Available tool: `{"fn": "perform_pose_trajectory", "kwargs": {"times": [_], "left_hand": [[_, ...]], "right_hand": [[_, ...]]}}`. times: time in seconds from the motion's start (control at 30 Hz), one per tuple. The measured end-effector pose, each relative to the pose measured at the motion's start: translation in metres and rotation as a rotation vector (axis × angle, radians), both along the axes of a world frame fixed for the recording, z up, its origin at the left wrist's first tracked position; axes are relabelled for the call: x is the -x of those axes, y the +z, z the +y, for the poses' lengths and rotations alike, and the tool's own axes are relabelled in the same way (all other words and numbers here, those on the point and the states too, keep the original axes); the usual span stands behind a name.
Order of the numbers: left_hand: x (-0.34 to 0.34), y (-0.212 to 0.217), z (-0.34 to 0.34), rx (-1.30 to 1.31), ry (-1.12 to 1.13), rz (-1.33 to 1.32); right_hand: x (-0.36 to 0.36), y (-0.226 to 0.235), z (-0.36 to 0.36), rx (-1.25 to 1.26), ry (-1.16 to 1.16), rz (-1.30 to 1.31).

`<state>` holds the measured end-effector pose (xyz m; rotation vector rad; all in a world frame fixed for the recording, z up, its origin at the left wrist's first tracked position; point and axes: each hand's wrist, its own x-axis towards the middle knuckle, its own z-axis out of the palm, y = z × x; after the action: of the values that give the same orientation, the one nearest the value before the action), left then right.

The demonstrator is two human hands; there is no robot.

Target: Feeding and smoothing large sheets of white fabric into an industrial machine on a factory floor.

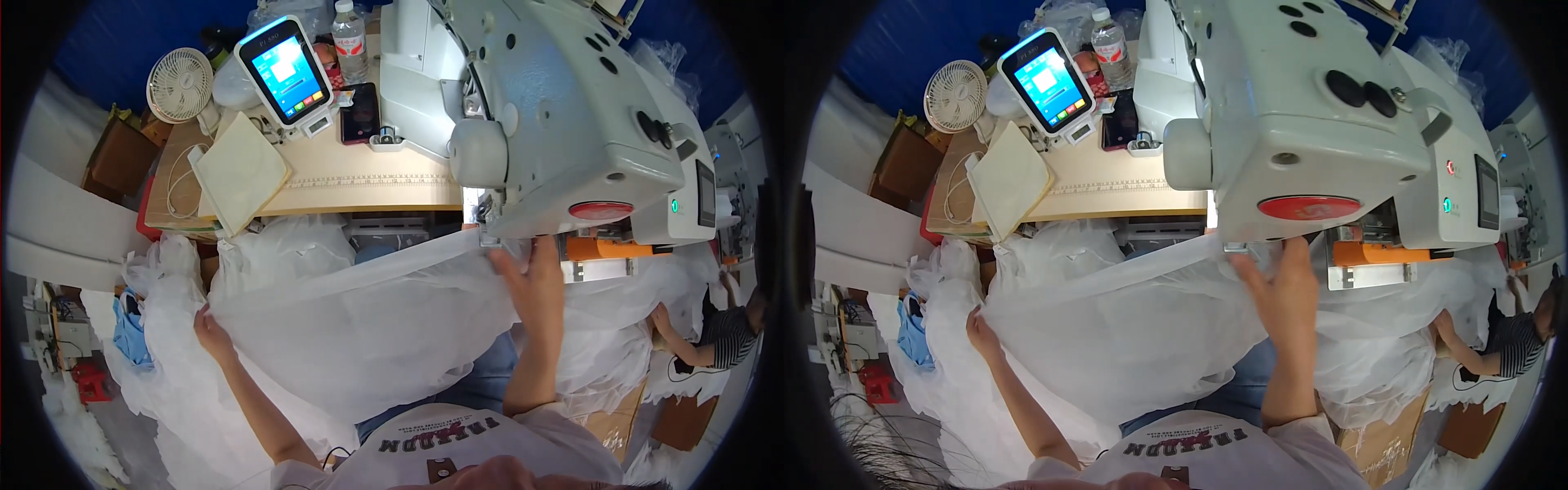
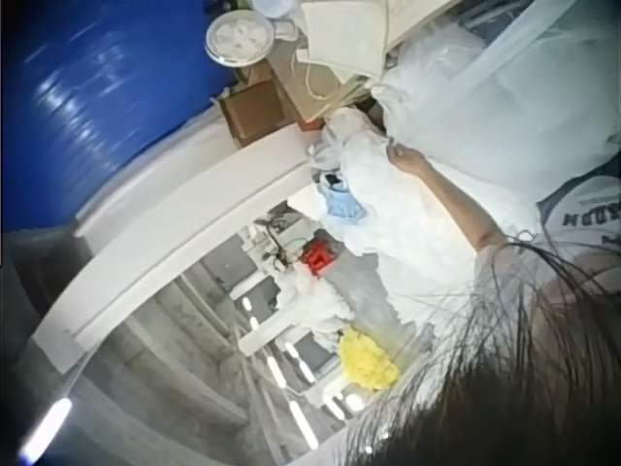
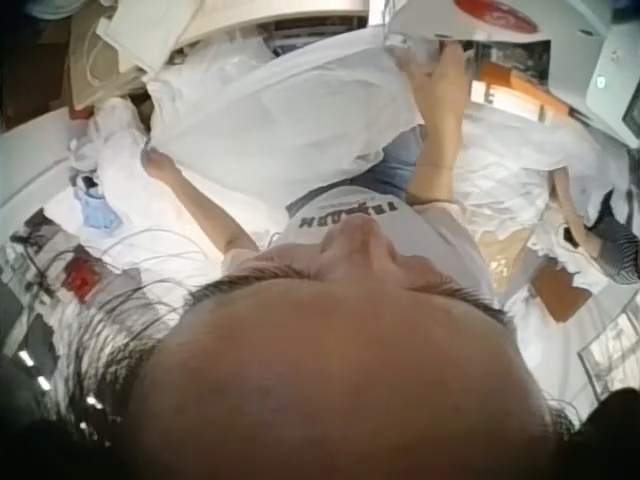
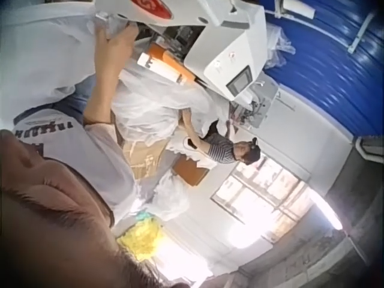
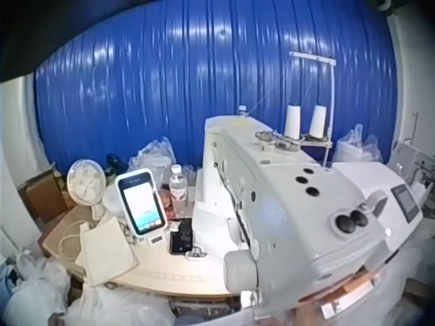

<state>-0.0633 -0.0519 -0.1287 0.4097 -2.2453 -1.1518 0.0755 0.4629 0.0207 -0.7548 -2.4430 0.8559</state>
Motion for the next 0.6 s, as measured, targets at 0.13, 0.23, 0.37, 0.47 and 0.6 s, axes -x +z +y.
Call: {"fn": "perform_pose_trajectory", "kwargs": {"times": [0.13,0.23,0.37,0.47,0.6], "left_hand": [[0.028,0.008,0.013,0.098,-0.262,-0.186],[0.03,0.057,0.033,-0.115,-0.472,-0.399],[0.04,0.094,0.084,-0.575,-0.721,-0.533],[0.05,0.1,0.111,-0.837,-0.655,-0.482],[0.06,0.086,0.102,-0.09,-0.689,-0.381]], "right_hand": [[-0.016,0.006,0.02,0.039,-0.027,-0.021],[-0.085,0.007,0.074,0.157,-0.06,0.034],[-0.121,-0.007,0.109,0.687,-0.163,0.309],[-0.109,-0.024,0.112,0.784,-0.346,0.554],[-0.067,0.001,0.08,-0.247,-0.372,0.086]]}}
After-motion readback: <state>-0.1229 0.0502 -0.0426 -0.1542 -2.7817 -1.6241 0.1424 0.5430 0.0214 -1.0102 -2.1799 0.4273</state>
